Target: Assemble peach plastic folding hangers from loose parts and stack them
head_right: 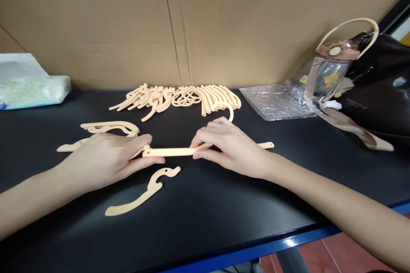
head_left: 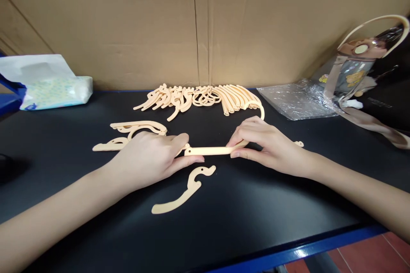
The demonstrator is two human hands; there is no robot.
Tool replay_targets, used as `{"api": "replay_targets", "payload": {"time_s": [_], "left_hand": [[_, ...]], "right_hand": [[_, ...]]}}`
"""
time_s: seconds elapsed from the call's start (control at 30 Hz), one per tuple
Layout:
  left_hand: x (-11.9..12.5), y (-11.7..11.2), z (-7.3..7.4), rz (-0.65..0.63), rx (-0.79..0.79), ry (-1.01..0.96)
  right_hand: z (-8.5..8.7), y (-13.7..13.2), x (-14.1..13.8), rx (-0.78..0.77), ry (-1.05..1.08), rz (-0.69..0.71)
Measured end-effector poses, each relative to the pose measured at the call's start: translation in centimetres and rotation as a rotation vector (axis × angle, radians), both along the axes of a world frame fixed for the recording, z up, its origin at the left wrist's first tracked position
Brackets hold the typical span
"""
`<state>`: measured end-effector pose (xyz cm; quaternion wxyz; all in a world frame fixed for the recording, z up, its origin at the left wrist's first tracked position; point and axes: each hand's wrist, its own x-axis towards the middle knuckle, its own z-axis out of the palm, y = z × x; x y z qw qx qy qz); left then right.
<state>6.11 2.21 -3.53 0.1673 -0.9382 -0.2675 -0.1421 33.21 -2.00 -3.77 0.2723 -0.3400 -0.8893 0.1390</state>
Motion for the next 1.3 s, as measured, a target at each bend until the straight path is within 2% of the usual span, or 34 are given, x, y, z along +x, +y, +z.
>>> {"api": "replay_targets", "payload": {"time_s": [0.2, 0.27, 0.47, 0.63, 0.9, 1.3], "left_hand": [[-0.09, -0.03, 0.27, -0.041, 0.062, 0.001], [-0.01, -0.14, 0.22, -0.053, 0.046, -0.016], [-0.36, 0.21, -0.11, 0.029, -0.025, -0.082], [-0.52, 0.28, -0.35, -0.024, -0.033, -0.128], [-0.54, 0.25, -0.39, -0.085, -0.038, -0.077], [-0.39, -0.06, -0.29, -0.067, -0.066, -0.103]], "right_hand": [[0.28, 0.12, 0.41, -0.047, 0.043, -0.062], [0.43, 0.09, 0.45, -0.061, 0.064, -0.057], [0.76, -0.15, 0.19, -0.067, 0.029, -0.025], [0.51, -0.05, 0.26, -0.065, 0.034, -0.008], [0.28, -0.01, 0.23, -0.055, 0.024, -0.002], [0.44, -0.04, 0.31, -0.032, -0.022, 0.002]]}}
